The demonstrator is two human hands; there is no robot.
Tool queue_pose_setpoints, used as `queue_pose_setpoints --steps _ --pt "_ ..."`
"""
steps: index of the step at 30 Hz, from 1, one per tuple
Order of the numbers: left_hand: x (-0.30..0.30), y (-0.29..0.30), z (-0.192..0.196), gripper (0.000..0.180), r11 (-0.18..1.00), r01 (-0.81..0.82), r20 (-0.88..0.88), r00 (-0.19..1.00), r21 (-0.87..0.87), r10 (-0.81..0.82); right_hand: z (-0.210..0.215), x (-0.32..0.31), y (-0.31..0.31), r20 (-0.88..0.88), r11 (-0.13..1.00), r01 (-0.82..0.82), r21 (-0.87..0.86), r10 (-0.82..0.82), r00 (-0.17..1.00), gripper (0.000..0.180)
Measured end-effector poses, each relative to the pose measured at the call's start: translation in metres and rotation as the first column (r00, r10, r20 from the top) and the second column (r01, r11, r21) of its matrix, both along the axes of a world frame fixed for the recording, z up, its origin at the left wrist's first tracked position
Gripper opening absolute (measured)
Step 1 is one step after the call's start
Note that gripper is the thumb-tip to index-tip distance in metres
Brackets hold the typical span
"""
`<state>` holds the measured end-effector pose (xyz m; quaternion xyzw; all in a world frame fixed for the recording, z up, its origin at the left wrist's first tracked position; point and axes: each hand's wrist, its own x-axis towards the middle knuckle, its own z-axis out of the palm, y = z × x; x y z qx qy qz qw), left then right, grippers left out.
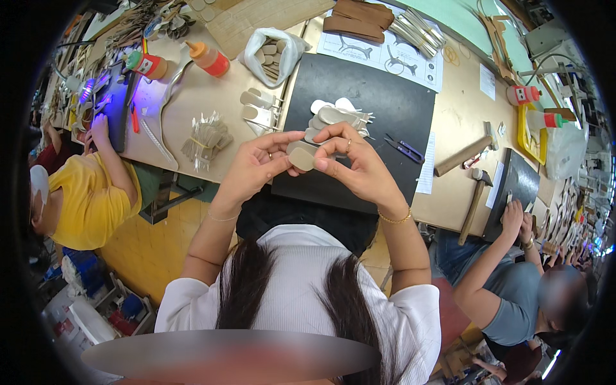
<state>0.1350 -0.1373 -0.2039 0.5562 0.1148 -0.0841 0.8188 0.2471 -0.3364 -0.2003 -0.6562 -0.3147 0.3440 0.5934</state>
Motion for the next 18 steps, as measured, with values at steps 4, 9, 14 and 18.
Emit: queue_pose_setpoints --steps 4,9,14,18 --pt "-0.003 0.000 0.007 0.042 0.999 0.039 0.024 0.999 -0.013 -0.039 0.008 0.001 0.004 0.094 0.999 -0.035 -0.024 0.037 0.995 0.014" --pt "-0.008 0.002 0.011 0.043 0.999 0.041 0.037 0.998 0.006 -0.041 0.013 0.002 0.008 0.103 0.998 -0.008 -0.063 0.014 0.995 0.013" --pt "-0.008 0.002 0.011 0.040 0.999 0.044 0.022 0.999 -0.027 -0.043 0.014 0.003 0.009 0.128 0.997 -0.015 -0.079 0.025 0.992 0.012" --pt "-0.009 0.002 0.010 0.040 0.998 0.050 0.024 0.999 -0.026 -0.049 0.013 0.004 0.009 0.113 0.996 -0.016 -0.085 0.025 0.993 0.011"
